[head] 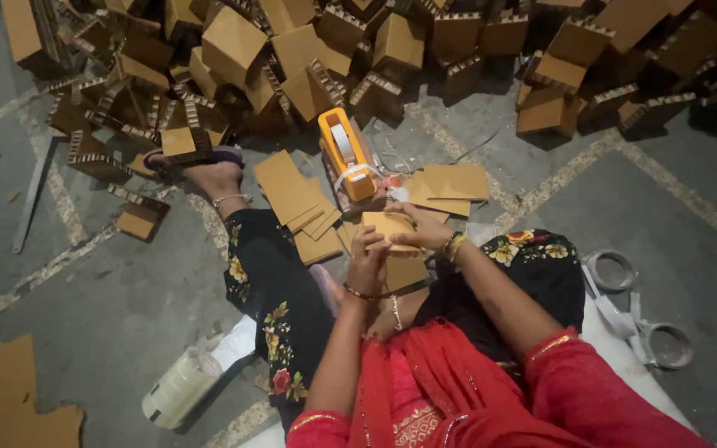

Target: The person sits on the floor and assembles small cardboard boxes from flat sheets. They fold the cardboard along pre-cut lines and secure the edges using a handheld tape dispenser. The person works through a stack of flat sheets, creating a pile of finished boxes.

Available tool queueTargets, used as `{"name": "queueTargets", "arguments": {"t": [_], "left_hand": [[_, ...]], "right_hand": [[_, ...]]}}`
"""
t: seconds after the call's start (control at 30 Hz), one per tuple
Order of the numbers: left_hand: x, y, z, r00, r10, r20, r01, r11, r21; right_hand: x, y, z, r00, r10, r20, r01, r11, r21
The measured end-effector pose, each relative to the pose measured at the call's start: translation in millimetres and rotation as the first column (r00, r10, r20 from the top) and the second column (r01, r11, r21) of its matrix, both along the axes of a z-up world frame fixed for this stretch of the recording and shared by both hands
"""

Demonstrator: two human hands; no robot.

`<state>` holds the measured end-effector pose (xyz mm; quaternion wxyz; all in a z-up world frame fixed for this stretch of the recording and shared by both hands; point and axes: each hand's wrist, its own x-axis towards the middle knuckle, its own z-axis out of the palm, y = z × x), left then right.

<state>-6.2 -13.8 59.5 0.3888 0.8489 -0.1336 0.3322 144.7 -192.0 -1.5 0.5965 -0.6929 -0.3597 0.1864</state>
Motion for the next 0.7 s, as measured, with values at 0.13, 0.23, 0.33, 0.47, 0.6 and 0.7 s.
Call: {"name": "queueTargets", "arguments": {"t": [0.13, 0.23, 0.33, 0.47, 0.6, 0.7], "left_hand": [[-2, -5, -5, 0.998, -0.046, 0.039, 0.046, 0.999, -0.019], [3, -9, -13, 0.997, -0.029, -0.075, 0.016, 0.984, -0.178], [19, 4, -30, 0.952, -0.052, -0.302, -0.137, 0.81, -0.571], [22, 37, -84, 0.787, -0.545, -0.288, -0.234, 0.168, -0.958], [27, 34, -154, 0.689, -0.652, -0.317, -0.331, 0.106, -0.938], [31, 14, -172, 0.394, -0.629, -0.67, -0.462, 0.495, -0.736]], "right_hand": [[10, 4, -16, 0.905, -0.269, -0.329, 0.247, 0.963, -0.108], [20, -4, -3, 0.847, -0.399, -0.35, 0.285, 0.898, -0.335], [10, -11, 37, 0.812, -0.032, -0.583, 0.117, 0.987, 0.109], [-8, -5, 97, 0.939, 0.093, 0.33, 0.029, 0.938, -0.345], [7, 2, 142, 0.865, 0.473, 0.169, -0.103, 0.497, -0.862], [29, 16, 164, 0.692, 0.722, -0.003, -0.073, 0.066, -0.995]]}}
